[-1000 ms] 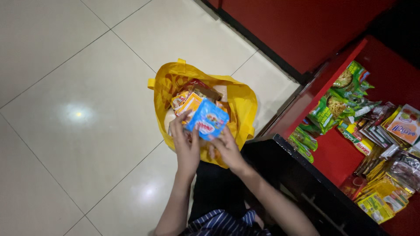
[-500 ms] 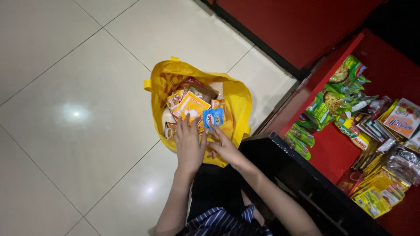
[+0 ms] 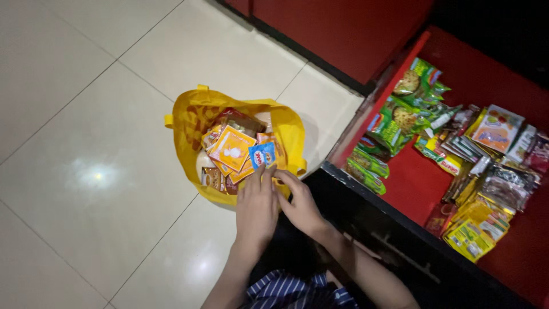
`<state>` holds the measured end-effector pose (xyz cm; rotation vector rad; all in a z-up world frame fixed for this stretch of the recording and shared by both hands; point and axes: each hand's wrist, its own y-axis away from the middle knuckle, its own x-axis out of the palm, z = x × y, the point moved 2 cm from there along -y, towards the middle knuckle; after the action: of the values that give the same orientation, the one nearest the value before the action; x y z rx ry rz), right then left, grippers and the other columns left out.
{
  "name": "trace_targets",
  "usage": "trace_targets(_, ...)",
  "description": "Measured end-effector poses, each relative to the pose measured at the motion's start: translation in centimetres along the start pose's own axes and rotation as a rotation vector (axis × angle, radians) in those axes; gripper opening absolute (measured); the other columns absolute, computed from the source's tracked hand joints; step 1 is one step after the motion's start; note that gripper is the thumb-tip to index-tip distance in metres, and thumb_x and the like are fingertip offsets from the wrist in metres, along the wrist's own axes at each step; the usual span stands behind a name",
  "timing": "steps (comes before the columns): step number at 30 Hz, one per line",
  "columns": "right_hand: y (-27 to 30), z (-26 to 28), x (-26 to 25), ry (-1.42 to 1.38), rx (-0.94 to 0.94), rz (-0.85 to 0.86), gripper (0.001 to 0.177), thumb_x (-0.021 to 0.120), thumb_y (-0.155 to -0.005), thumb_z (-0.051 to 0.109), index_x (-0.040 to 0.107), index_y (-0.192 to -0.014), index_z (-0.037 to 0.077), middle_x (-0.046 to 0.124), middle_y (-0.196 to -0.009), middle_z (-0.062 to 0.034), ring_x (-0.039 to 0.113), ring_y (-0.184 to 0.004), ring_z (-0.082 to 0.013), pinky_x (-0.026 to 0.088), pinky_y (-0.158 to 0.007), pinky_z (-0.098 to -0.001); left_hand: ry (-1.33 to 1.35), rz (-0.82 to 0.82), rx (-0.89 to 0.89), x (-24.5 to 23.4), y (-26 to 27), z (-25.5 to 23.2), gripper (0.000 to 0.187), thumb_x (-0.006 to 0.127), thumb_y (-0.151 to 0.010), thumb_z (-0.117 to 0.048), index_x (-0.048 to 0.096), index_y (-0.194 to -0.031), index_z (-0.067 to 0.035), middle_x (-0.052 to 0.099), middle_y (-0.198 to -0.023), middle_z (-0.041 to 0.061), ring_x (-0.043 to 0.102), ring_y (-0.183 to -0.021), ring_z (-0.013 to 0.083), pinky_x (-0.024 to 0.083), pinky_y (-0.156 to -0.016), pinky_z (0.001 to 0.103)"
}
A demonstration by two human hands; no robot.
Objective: The person sits on the floor and repeatedly picks snack packets from an open red drawer, then places them into a yellow shopping bag. The person handles various snack types, including instant noodles and small sachets, one at a time.
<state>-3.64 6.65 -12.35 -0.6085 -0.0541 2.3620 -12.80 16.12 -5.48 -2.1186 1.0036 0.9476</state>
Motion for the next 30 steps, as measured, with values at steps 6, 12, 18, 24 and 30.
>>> trace_targets(6, 2.0, 7.8, -6.1, 0.076, -0.108, -0.154, 0.038, 0.064, -0.092, 0.0, 0.059, -0.129, -0.005, 0.062, -0.132, -0.022, 0.061, -0.128, -0.0383, 0.047, -0.109, -0.0411, 0.174, -0.046, 0.214, -3.0, 0.9, -5.6, 0.048, 0.054, -0.096, -0.009, 0.054, -0.144, -0.005, 0.053, -0.146, 0.021, 0.051, -0.135, 0.0395, 0.039, -0.109, 0.048)
trace_targets(12, 5.2, 9.6, -12.3, 0.305, -0.146, -0.269, 0.031, 0.069, -0.09, 0.004, 0.065, -0.119, -0.003, 0.065, -0.126, -0.0198, 0.058, -0.128, -0.0379, 0.044, -0.112, -0.0446, 0.235, 0.009, 0.438, -1.8, 0.4, -10.3, 0.054, 0.055, -0.092, -0.005, 0.054, -0.145, -0.006, 0.055, -0.15, 0.015, 0.049, -0.14, 0.0367, 0.037, -0.115, 0.047)
trace_targets(18, 9.5, 8.1, -18.3, 0.525, -0.067, -0.337, 0.023, 0.07, -0.089, 0.007, 0.068, -0.11, -0.001, 0.069, -0.118, -0.0164, 0.061, -0.12, -0.0366, 0.048, -0.104, -0.0444, 0.288, 0.146, 0.669, 2.6, -0.2, -14.6, 0.055, 0.055, -0.088, -0.006, 0.056, -0.142, -0.005, 0.061, -0.141, 0.013, 0.052, -0.137, 0.035, 0.039, -0.114, 0.046)
trace_targets(24, 12.7, 5.7, -23.9, 0.774, 0.2, -0.157, 0.028, 0.07, -0.087, 0.016, 0.069, -0.111, 0.001, 0.069, -0.111, -0.0166, 0.063, -0.108, -0.0363, 0.051, -0.092, -0.0461, -0.036, 0.316, 0.848, 10.3, -1.3, -18.6, 0.042, 0.059, -0.088, -0.014, 0.063, -0.129, -0.002, 0.071, -0.103, 0.013, 0.07, -0.094, 0.0301, 0.051, -0.085, 0.045)
trace_targets(30, 13.1, 1.3, -30.8, 0.757, 0.427, 0.052, 0.026, 0.068, -0.082, 0.014, 0.072, -0.107, 0.007, 0.073, -0.106, -0.0164, 0.068, -0.099, -0.0385, 0.054, -0.084, -0.049, -0.281, 0.532, 0.943, 20.4, -2.3, -22.5, 0.025, 0.057, -0.092, -0.017, 0.069, -0.111, -0.008, 0.075, -0.096, 0.01, 0.074, -0.086, 0.0277, 0.055, -0.068, 0.045)
